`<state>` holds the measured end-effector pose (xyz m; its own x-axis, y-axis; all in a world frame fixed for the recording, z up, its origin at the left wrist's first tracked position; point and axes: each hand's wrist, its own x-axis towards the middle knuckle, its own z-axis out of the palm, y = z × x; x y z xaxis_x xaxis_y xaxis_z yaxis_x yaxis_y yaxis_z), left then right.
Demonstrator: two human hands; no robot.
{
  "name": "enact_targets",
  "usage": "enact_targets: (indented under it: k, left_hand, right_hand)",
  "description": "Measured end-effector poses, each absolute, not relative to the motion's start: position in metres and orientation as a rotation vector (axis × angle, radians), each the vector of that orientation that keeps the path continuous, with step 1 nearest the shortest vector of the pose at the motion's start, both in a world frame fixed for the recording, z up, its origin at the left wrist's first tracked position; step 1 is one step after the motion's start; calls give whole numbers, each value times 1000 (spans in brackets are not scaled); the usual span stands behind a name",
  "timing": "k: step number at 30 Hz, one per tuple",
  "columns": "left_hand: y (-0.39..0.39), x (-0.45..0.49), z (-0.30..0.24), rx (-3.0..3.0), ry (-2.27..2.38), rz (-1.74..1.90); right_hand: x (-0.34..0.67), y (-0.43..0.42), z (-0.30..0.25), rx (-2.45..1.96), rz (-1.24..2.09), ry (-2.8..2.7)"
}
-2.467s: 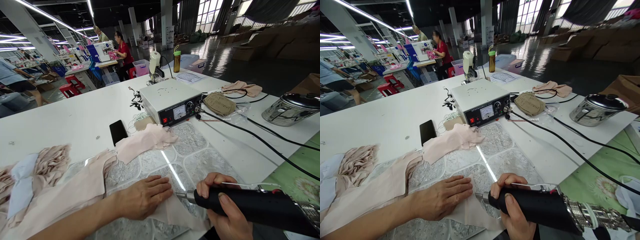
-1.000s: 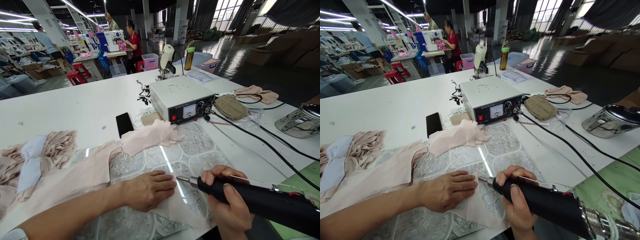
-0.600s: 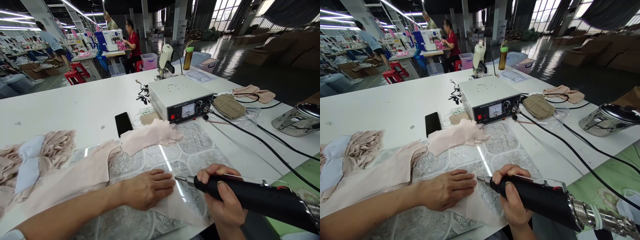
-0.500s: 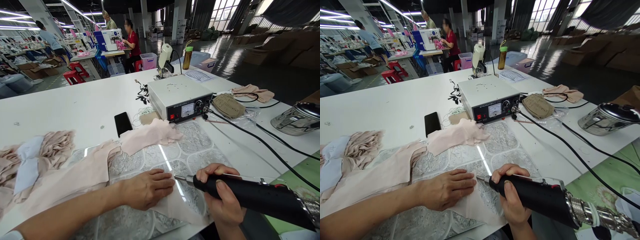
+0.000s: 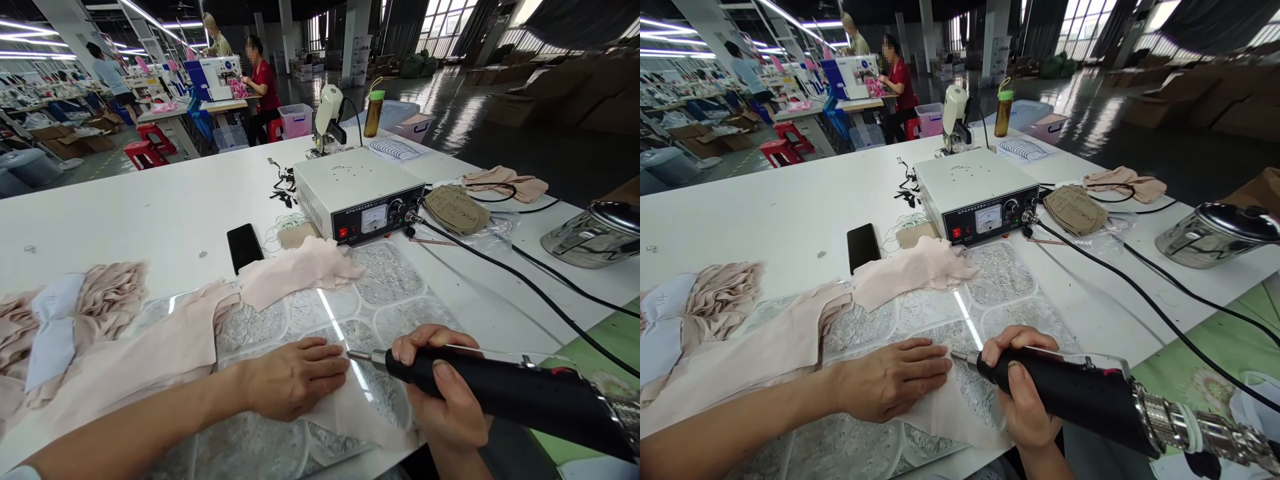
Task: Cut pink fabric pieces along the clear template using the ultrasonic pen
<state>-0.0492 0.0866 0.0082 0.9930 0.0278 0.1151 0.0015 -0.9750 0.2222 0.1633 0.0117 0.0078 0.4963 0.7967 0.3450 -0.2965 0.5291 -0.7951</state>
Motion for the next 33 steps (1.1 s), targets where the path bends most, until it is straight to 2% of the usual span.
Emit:
enact_targets:
  k: [33]
  left_hand:
    - [86, -48, 11, 2884, 43, 117]
  right_hand:
    - [164, -2, 15, -774, 774, -740]
